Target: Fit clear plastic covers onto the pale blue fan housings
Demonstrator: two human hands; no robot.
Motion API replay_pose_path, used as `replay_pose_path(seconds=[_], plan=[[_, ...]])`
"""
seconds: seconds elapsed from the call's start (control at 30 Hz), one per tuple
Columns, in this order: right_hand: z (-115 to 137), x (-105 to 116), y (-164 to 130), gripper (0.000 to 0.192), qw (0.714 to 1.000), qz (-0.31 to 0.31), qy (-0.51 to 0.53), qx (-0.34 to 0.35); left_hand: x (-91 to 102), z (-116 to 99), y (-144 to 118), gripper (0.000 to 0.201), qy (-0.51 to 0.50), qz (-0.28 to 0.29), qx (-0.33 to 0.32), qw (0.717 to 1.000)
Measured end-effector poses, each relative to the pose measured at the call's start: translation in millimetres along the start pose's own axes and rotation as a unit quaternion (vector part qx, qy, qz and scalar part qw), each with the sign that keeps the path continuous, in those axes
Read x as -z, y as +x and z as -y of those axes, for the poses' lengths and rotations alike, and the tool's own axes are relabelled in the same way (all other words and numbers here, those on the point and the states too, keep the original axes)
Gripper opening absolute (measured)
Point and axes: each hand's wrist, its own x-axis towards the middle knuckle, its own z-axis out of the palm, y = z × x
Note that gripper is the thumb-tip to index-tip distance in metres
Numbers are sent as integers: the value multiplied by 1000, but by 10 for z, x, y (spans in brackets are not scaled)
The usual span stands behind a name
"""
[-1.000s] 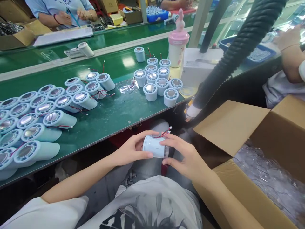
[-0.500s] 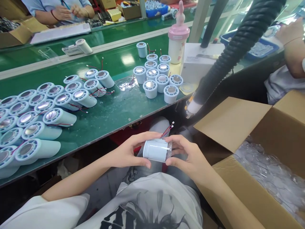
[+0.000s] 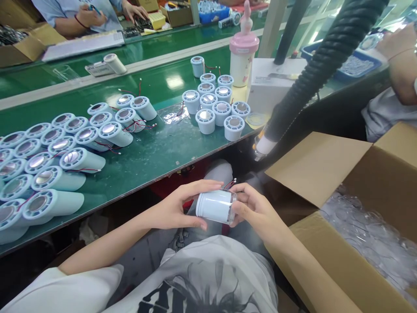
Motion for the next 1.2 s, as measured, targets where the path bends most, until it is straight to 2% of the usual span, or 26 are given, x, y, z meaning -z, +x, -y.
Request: replay_pose_path(seconds=[0.3,0.4,0.57,0.8,0.9,1.0,1.03,1.1,1.17,1.2], plan=[[-58,-81,35,47,995,-26,43,-81,5,15,-22,82,-3,2,-4,1000],[-62,-108,61,54,993,-25,64,-99,1,13,-22,80,-12,2,-3,1000],[-43,-133,83,65,981,-3,95,-169,-4,3,-7,78,-21,7,-7,1000],[-30,-137,28,65,980,16,111,-167,-22,2,-5,78,14,6,-30,999],[-39,-127,22,65,971,28,121,-202,-45,-35,-9,74,34,3,-33,999],[-63,-118,17,75,967,63,107,-224,-79,-90,-21,68,25,-7,-6,1000],[-73,-113,8,78,972,70,92,-205,-91,-110,-28,67,15,-13,13,1000],[-93,-96,-26,77,991,61,42,-112,-112,-149,-42,66,-9,-24,61,998],[-106,-64,-74,71,998,26,-54,33,-127,-184,-53,66,-40,-33,102,993],[-110,-42,-98,70,986,8,-123,112,-131,-198,-57,67,-59,-34,118,991]])
